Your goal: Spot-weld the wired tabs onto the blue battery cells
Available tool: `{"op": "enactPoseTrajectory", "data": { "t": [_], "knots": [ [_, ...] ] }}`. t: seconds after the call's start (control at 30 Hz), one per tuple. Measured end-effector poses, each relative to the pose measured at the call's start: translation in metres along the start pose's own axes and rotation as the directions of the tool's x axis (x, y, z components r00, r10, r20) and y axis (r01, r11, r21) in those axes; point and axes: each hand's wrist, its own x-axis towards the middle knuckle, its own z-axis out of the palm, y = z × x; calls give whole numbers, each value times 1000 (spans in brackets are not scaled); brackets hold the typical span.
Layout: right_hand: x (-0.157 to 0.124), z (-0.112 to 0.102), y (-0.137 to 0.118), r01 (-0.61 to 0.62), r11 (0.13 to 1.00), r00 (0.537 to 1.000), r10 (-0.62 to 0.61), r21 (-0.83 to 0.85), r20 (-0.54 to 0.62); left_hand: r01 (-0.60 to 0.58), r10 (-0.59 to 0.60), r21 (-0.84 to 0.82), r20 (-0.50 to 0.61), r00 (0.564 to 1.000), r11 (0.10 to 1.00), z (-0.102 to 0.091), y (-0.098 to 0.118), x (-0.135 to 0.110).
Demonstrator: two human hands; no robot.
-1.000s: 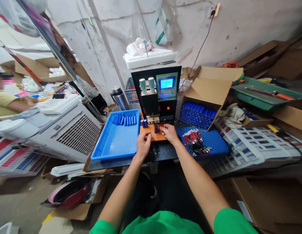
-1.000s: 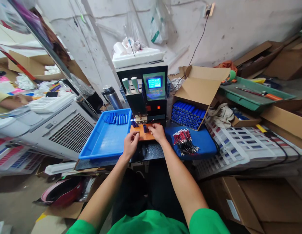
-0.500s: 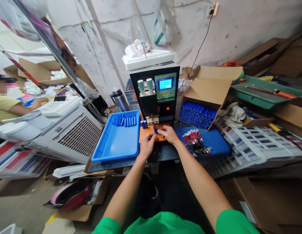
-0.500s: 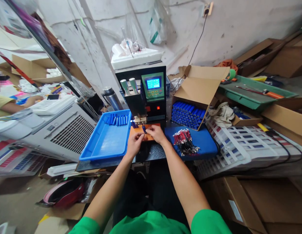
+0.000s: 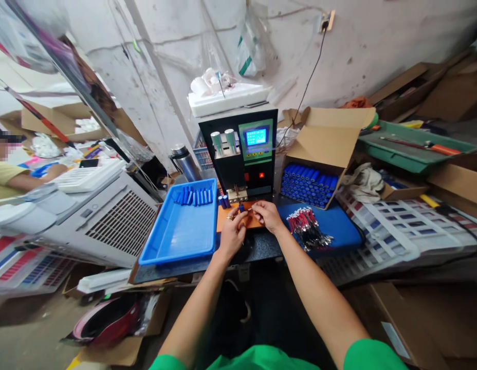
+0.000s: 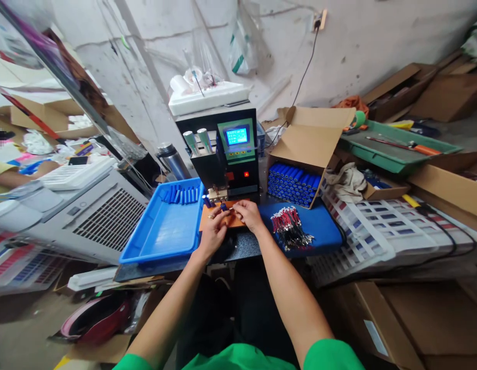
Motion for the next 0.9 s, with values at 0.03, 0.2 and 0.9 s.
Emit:
{"op": "enactPoseTrajectory", "data": {
  "t": [0.03, 0.2, 0.9],
  "knots": [
    [0, 0, 0, -4, 1000, 1000, 4, 17, -14, -18, 17, 21, 51, 999, 1000, 0, -2, 2],
    [2, 4, 0, -18, 999, 999, 20, 45, -43, 16, -14, -25, 61, 998, 1000, 2, -7, 5],
    [6, 12, -2, -7, 1000, 997, 6, -7, -82, 279, -266, -355, 86, 960, 893, 0, -11, 35]
  ]
}}
